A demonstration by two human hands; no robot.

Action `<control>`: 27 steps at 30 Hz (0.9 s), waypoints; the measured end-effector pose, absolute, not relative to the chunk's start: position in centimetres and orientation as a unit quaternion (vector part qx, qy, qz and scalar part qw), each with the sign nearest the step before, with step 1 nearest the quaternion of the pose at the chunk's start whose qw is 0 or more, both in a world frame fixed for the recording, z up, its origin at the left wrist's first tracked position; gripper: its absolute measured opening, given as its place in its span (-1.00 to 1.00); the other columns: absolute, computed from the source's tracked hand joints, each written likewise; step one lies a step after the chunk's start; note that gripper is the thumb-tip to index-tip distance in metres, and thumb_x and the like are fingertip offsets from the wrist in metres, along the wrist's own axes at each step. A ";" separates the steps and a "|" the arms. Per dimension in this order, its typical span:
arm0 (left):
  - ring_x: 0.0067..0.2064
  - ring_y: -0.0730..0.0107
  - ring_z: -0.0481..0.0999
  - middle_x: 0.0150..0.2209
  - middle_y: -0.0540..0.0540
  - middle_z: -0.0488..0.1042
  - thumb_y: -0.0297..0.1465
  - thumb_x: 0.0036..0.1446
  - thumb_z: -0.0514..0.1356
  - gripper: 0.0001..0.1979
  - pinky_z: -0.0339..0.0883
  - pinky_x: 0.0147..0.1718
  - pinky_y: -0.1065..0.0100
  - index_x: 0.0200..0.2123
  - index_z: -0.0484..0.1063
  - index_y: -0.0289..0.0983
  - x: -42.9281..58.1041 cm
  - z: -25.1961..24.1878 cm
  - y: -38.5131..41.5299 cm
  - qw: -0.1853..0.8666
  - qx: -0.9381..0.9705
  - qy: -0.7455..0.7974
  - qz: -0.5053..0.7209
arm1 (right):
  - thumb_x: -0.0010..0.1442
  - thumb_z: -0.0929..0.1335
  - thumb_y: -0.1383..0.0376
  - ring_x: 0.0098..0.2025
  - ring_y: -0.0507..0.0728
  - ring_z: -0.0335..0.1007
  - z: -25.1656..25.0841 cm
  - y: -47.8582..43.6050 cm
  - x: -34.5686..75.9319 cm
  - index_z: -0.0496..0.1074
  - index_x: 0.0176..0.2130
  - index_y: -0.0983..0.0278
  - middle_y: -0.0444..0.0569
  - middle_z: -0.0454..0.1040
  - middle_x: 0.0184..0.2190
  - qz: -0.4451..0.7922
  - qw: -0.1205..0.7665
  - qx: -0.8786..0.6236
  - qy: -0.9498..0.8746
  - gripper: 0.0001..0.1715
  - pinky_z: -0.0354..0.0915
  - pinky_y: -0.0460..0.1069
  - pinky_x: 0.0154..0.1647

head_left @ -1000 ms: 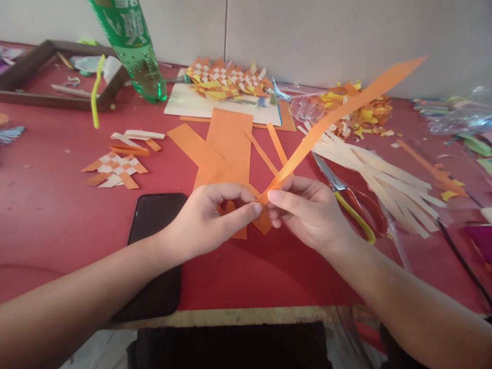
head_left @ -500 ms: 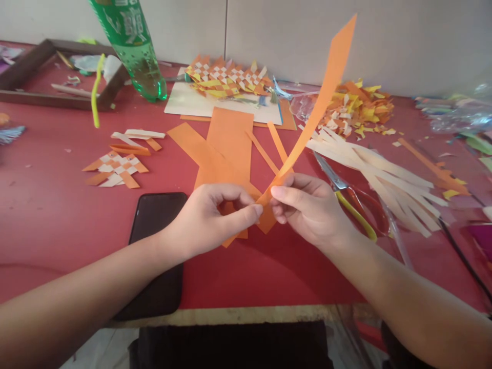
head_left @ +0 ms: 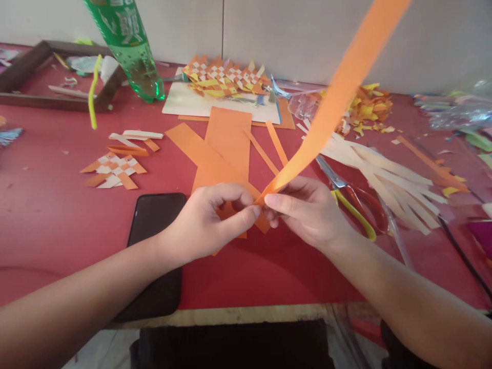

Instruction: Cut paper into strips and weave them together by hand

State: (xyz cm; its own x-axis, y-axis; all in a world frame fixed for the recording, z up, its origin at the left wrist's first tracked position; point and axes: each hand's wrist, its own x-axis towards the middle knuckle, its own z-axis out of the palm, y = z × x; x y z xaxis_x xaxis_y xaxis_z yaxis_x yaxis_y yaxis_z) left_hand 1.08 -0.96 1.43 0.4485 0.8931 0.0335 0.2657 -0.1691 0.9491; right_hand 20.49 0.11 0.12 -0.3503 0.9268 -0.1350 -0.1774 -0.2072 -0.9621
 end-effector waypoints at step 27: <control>-0.39 0.49 0.43 -0.44 0.04 0.51 -0.38 0.25 0.13 -0.81 0.28 -0.33 0.44 -0.41 0.45 -0.25 1.2 1.7 -1.0 0.403 0.747 0.433 0.303 | 0.01 0.54 0.24 -0.60 -0.03 0.38 0.1 0.2 20.5 0.50 -0.50 0.28 -0.17 0.46 -0.62 0.679 0.389 -0.423 -0.458 -0.79 0.34 -0.14 -0.65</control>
State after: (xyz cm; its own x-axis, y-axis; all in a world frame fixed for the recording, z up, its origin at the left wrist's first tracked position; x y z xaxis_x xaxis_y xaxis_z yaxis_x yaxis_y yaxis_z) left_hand 1.24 -1.02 1.70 0.4405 0.8917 0.1043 0.4032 -0.3003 0.8644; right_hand 20.50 0.24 0.13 -0.3411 0.9146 -0.2172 -0.1398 -0.2778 -0.9504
